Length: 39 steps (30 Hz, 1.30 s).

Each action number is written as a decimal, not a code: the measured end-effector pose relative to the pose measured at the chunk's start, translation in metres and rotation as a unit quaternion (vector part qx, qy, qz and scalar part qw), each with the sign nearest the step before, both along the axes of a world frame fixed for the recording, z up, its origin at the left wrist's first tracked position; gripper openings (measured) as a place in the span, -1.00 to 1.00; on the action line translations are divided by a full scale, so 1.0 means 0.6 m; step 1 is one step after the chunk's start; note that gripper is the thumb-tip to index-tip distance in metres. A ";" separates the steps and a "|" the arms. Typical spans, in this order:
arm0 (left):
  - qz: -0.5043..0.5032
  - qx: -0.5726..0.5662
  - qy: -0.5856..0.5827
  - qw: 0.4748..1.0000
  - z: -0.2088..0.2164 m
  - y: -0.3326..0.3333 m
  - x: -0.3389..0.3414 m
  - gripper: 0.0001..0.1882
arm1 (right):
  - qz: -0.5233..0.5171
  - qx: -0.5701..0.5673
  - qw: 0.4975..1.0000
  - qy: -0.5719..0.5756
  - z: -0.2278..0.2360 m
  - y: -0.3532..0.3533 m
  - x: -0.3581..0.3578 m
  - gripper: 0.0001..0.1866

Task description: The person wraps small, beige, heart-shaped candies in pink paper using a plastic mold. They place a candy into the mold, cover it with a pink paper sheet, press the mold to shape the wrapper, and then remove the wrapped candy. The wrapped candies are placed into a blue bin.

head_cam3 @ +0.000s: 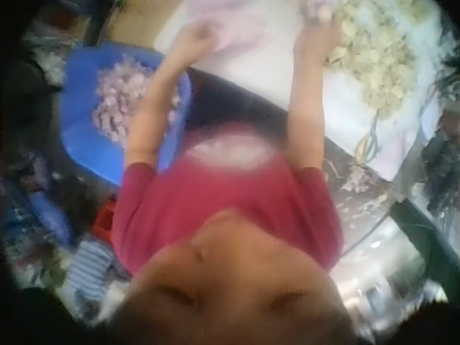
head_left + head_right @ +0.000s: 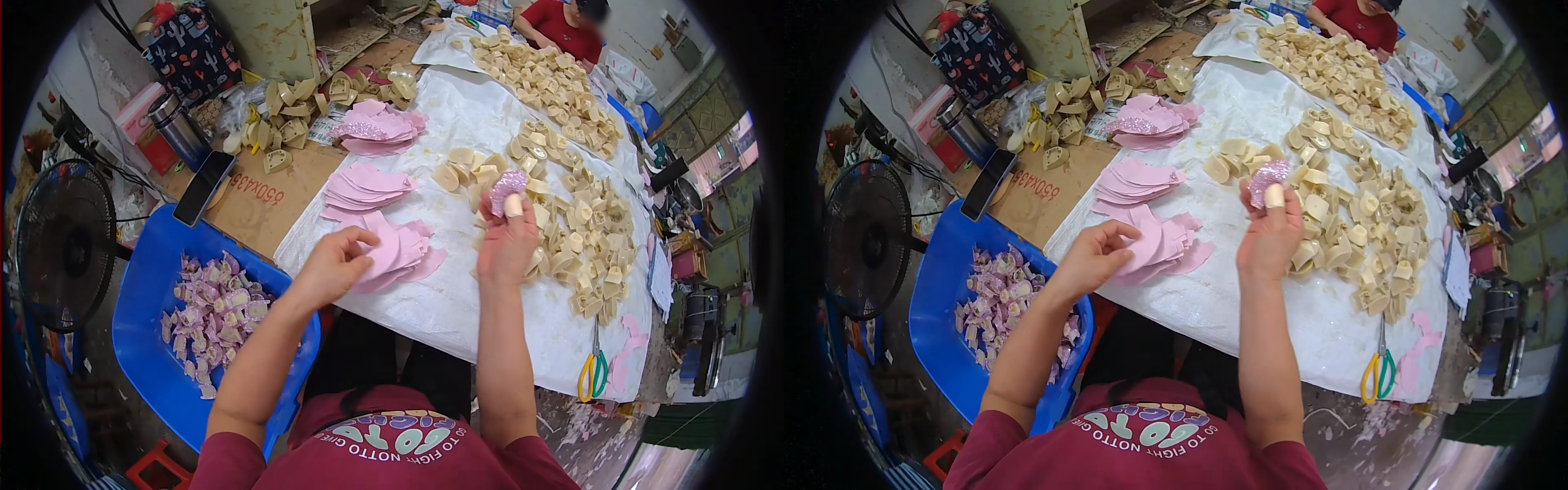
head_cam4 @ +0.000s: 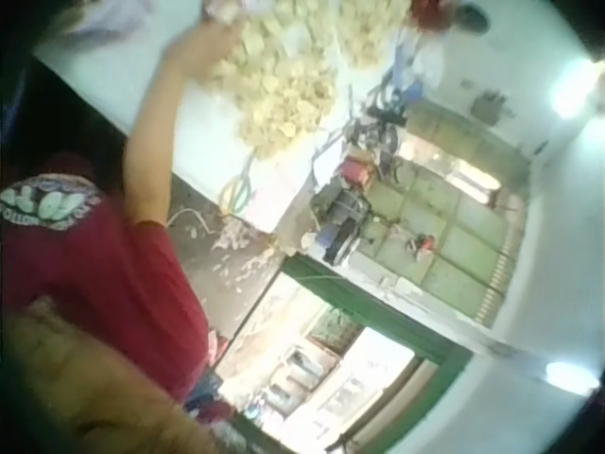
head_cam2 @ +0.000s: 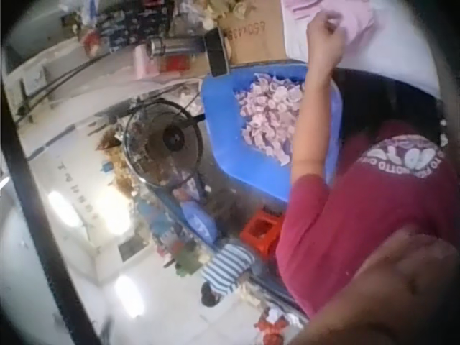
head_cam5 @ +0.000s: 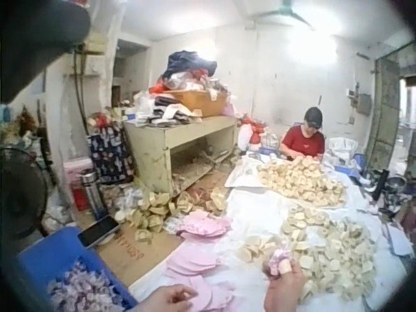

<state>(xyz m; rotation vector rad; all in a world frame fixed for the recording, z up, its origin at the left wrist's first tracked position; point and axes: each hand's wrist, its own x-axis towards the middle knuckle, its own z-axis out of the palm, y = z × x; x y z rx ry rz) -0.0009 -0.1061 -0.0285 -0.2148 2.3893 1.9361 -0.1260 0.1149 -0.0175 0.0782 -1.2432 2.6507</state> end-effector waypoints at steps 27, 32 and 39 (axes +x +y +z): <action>0.034 0.574 -0.111 0.811 0.015 0.157 0.079 -0.55 | 0.056 0.612 0.638 0.464 0.027 0.073 0.172 -0.64; 0.102 0.505 -0.062 0.855 0.020 0.147 0.081 -0.54 | 0.008 0.723 0.620 0.305 -0.012 0.130 0.149 -0.66; 0.151 0.486 -0.018 0.861 0.023 0.160 0.065 -0.59 | -0.043 0.810 0.522 0.262 -0.038 0.154 0.111 -0.68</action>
